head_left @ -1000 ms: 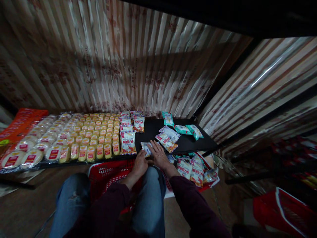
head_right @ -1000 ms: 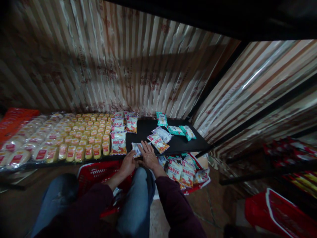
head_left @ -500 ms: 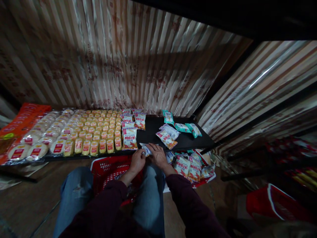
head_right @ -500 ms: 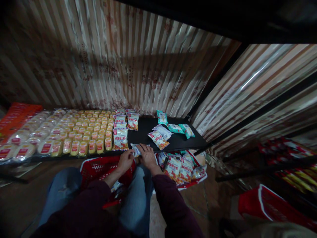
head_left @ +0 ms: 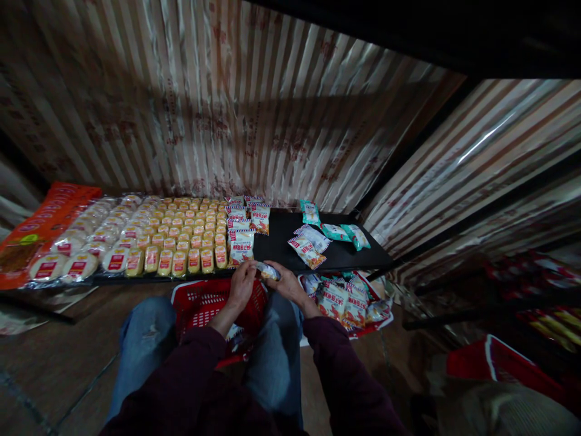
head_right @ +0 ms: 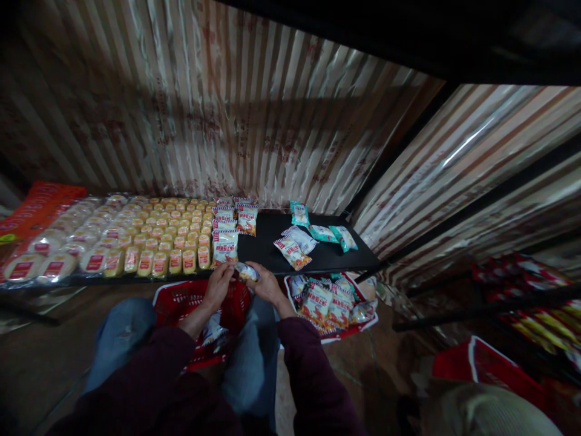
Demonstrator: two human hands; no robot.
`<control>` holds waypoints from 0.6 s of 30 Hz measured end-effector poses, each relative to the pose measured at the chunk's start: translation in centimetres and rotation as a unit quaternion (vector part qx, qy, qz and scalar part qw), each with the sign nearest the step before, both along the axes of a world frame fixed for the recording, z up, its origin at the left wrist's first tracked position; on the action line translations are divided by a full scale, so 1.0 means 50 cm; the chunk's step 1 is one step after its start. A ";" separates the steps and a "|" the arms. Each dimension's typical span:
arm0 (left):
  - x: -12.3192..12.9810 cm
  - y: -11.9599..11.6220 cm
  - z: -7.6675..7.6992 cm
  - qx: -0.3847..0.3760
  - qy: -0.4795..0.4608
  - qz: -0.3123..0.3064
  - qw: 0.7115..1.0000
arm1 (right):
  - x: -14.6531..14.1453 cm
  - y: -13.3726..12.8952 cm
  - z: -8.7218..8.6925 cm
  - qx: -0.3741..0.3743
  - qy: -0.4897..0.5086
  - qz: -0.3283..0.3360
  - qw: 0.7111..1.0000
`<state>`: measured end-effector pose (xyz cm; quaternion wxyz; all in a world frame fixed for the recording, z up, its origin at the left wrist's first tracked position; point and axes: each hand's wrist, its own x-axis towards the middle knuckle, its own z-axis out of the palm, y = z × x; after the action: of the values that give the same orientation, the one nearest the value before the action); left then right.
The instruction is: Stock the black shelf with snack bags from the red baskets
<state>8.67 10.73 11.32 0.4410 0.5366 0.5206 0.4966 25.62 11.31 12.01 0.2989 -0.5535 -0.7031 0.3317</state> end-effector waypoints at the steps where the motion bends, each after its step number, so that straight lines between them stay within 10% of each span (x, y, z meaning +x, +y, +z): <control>1: -0.006 -0.002 0.000 0.011 -0.004 0.007 1.000 | -0.008 -0.005 0.003 -0.040 0.048 0.002 0.998; 9: -0.062 -0.017 -0.014 0.053 0.124 0.027 0.991 | -0.090 -0.068 -0.018 -0.231 0.387 -0.068 0.890; 18: -0.115 -0.090 -0.073 0.024 0.251 0.017 0.968 | -0.163 -0.113 -0.100 -0.392 0.423 -0.087 0.812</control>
<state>2.93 6.22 7.67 0.2748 0.6453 0.6120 0.3656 17.46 5.66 7.02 0.3522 -0.4877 -0.2662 0.7531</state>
